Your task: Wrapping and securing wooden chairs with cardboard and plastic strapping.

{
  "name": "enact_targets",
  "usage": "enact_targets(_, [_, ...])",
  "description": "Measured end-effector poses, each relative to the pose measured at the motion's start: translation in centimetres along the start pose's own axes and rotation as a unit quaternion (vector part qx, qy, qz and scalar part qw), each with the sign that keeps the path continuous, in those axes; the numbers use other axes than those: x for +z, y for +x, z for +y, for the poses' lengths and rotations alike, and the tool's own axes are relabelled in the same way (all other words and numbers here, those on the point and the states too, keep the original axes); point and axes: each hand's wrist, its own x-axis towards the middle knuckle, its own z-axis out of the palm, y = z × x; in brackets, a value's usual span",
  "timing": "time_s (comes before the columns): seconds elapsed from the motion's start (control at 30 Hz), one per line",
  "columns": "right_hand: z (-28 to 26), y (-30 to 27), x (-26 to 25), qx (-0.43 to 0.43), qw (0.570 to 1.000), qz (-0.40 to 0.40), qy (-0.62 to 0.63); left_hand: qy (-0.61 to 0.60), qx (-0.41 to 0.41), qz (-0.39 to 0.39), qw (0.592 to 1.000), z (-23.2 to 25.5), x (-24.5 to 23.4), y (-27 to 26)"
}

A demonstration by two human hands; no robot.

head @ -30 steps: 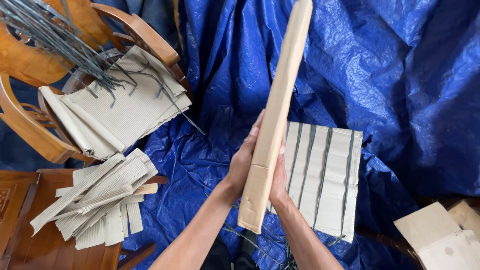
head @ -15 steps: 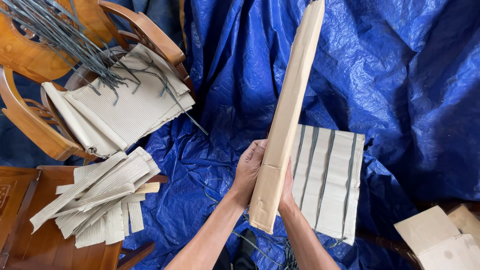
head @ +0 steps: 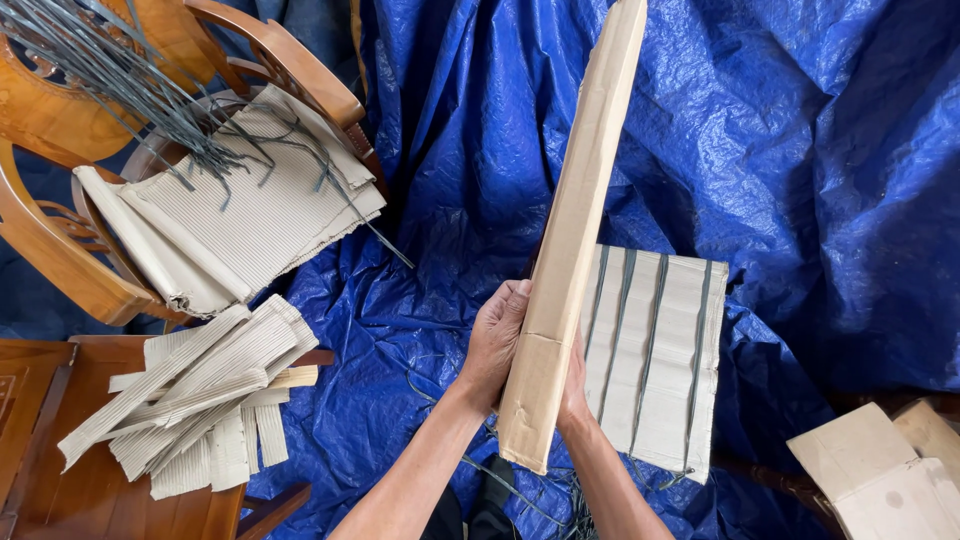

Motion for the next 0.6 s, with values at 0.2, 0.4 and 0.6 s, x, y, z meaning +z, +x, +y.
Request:
enact_targets(0.2, [-1.5,0.2,-0.6,-0.138,0.981,-0.027,-0.135,-0.003,-0.003,0.004,1.000,0.3,0.2,0.0])
enact_targets(0.4, [-3.9,-0.3,0.3,-0.168,0.967,-0.021,-0.192,-0.005,0.009,-0.001,1.000,-1.0,-0.8,0.6])
enact_targets(0.6, [-2.7,0.0,-0.6,-0.175,0.964,-0.036,-0.198,-0.008,0.004,0.005,1.000,-0.4,-0.3,0.4])
